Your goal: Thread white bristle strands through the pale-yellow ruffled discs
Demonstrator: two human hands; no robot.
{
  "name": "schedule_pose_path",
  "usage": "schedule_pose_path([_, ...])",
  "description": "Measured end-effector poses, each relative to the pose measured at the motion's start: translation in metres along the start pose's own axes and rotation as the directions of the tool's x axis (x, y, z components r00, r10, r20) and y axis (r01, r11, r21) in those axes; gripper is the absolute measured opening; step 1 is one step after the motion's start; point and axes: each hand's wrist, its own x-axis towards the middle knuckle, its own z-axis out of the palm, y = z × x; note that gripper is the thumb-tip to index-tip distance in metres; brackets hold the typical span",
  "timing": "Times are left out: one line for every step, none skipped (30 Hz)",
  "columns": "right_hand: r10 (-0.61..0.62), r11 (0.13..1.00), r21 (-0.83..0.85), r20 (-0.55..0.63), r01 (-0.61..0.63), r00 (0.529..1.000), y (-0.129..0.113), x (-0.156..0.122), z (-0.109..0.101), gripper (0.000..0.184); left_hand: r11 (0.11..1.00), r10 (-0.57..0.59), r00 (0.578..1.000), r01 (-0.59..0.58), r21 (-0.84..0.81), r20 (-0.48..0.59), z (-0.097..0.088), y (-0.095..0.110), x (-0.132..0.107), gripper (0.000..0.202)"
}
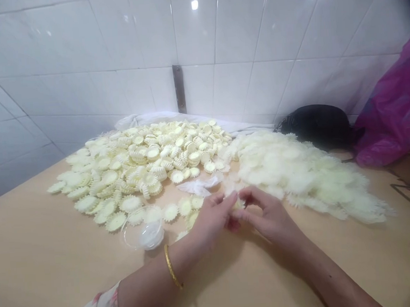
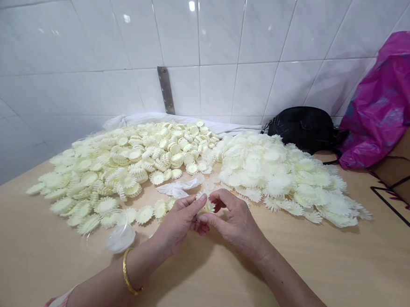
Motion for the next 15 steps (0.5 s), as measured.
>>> schedule_pose_path([0.01,1.0,0.021,-0.016,-0.009,1.0,0.001,0.0,0.0,0.009,1.0,0.0,1.0,0.0,0.021,0.0,0.0,0.001,0.0,0.038])
schedule_pose_path([0.01,0.999,0.038,-0.039,-0.008,0.999,0.003,0.001,0.001,0.008,0.999,-0.007,1.0,0.008,0.046,-0.001,0.0,0.002,-0.001,0.04])
schedule_pose_path([0.001,0.999,0.047,-0.062,0.002,0.998,0.005,0.002,0.001,0.008,0.997,-0.017,1.0,0.017,0.073,0.002,0.001,0.003,-0.001,0.041])
schedule_pose_path([-0.014,0.999,0.044,-0.09,0.018,0.996,0.007,0.002,0.002,0.009,0.995,-0.021,1.0,0.019,0.098,0.01,0.001,0.003,-0.002,0.041])
schedule_pose_path([-0.035,0.999,0.027,-0.121,0.039,0.992,0.009,0.003,0.003,0.01,0.993,-0.02,0.999,0.016,0.117,0.025,0.001,0.004,-0.002,0.04])
schedule_pose_path([-0.061,0.998,-0.003,-0.156,0.061,0.986,0.011,0.003,0.004,0.01,0.992,-0.012,0.999,0.006,0.128,0.044,0.002,0.004,-0.002,0.039])
schedule_pose_path([-0.086,0.996,-0.046,-0.192,0.078,0.978,0.012,0.003,0.004,0.011,0.992,-0.003,0.998,-0.005,0.128,0.062,0.002,0.003,-0.002,0.036])
schedule_pose_path([-0.111,0.991,-0.1,-0.229,0.091,0.967,0.012,0.003,0.005,0.011,0.993,0.001,0.997,-0.01,0.121,0.072,0.002,0.003,-0.002,0.034])
schedule_pose_path([-0.134,0.983,-0.156,-0.266,0.095,0.955,0.012,0.002,0.006,0.012,0.993,-0.002,0.997,-0.007,0.114,0.072,0.002,0.002,-0.002,0.031])
schedule_pose_path([-0.151,0.974,-0.206,-0.295,0.092,0.944,0.012,0.002,0.007,0.013,0.994,-0.011,0.998,0.003,0.11,0.066,0.002,0.001,-0.002,0.029])
schedule_pose_path([-0.158,0.967,-0.243,-0.312,0.083,0.937,0.012,0.002,0.008,0.014,0.994,-0.019,0.998,0.012,0.112,0.06,0.002,0.0,-0.002,0.026])
schedule_pose_path([-0.154,0.961,-0.268,-0.323,0.065,0.934,0.011,0.002,0.008,0.016,0.993,-0.023,0.998,0.017,0.115,0.052,0.002,-0.002,-0.002,0.025])
schedule_pose_path([-0.139,0.958,-0.283,-0.331,0.042,0.933,0.011,0.002,0.009,0.017,0.993,-0.023,0.999,0.017,0.116,0.047,0.002,-0.003,-0.001,0.023])
schedule_pose_path([-0.112,0.958,-0.285,-0.337,0.012,0.935,0.011,0.002,0.009,0.019,0.993,-0.02,0.999,0.015,0.113,0.045,0.002,-0.004,-0.001,0.022])
schedule_pose_path([-0.075,0.962,-0.273,-0.343,-0.023,0.936,0.011,0.002,0.009,0.02,0.994,-0.02,0.999,0.015,0.107,0.043,0.002,-0.005,-0.001,0.02])
